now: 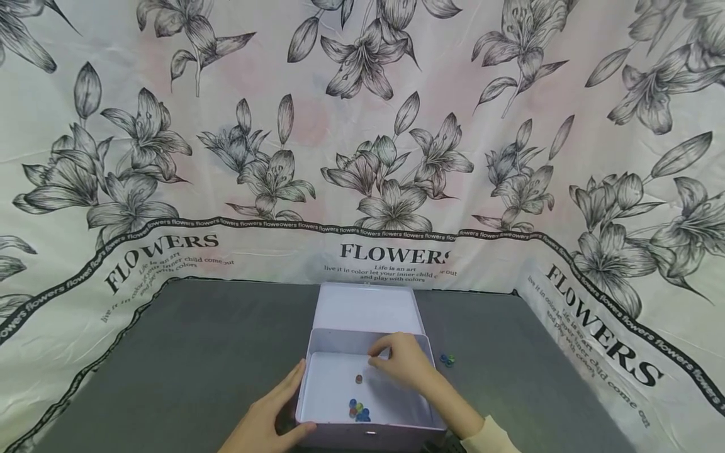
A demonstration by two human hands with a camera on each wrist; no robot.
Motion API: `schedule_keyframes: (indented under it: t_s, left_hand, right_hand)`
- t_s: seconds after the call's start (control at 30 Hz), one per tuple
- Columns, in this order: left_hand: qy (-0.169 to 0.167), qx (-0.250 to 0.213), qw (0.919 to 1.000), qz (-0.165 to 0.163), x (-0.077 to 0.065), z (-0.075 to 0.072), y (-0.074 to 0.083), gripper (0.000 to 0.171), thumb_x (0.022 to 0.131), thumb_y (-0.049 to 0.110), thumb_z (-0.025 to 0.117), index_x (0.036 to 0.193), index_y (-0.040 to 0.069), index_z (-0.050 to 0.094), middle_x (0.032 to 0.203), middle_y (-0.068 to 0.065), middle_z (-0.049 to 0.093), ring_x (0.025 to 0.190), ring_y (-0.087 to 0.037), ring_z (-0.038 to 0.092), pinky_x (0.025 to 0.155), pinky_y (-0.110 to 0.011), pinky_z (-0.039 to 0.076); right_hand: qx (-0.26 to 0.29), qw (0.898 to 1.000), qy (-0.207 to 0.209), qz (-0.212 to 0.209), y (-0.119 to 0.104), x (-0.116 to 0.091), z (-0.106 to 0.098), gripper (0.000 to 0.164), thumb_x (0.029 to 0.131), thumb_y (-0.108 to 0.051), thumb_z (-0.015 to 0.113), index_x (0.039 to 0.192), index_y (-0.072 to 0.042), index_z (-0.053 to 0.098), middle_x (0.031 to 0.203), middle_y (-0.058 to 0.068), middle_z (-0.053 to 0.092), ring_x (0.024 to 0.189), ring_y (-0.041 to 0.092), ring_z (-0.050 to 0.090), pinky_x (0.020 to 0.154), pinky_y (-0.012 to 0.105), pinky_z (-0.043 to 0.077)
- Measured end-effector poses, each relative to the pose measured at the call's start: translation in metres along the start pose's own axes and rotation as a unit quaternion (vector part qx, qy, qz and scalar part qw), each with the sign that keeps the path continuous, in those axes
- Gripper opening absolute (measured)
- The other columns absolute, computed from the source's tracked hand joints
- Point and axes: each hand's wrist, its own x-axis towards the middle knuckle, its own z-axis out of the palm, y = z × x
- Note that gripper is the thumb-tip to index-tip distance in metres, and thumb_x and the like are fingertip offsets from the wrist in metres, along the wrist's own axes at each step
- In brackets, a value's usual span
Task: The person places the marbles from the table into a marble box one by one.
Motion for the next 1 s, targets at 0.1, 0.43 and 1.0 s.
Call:
schedule_keyframes:
  t_s: [0.1, 0.43, 1.0]
  left_hand:
    - [0.000, 0.001, 1.0000, 0.002, 0.000, 0.001, -0.001, 0.102, 0.089, 0.061, 0.078, 0.167, 0.012, 0.034, 0.172, -0.006, 0.032, 0.152, -0.039, 0.041, 0.112, -0.067, 0.045]
    - [0.002, -0.003, 1.0000, 0.005, 0.000, 0.001, -0.001, 0.103, 0.089, 0.064, 0.077, 0.166, 0.010, 0.035, 0.171, -0.008, 0.032, 0.152, -0.043, 0.041, 0.110, -0.069, 0.044]
    - [-0.006, 0.000, 1.0000, -0.003, 0.000, 0.000, -0.001, 0.103, 0.089, 0.063, 0.078, 0.167, 0.014, 0.033, 0.172, -0.008, 0.031, 0.151, -0.044, 0.041, 0.109, -0.070, 0.045]
  right_hand:
    - [0.025, 0.999, 0.035, 0.005, 0.000, -0.002, -0.005, 0.009, 0.090, -0.010, 0.083, 0.099, -0.006, 0.084, 0.091, 0.002, 0.080, 0.051, 0.003, 0.044, 0.046, 0.020, 0.039]
    - [0.096, 0.979, 0.172, 0.059, 0.017, -0.015, -0.025, 0.011, 0.088, -0.013, 0.087, 0.099, -0.011, 0.085, 0.052, -0.005, 0.054, 0.045, 0.004, 0.039, 0.043, 0.021, 0.030]
    - [0.091, 0.957, 0.243, 0.132, 0.069, -0.038, -0.061, 0.020, 0.093, -0.016, 0.083, 0.110, -0.005, 0.082, 0.053, -0.003, 0.054, 0.045, 0.003, 0.034, 0.042, 0.020, 0.026]
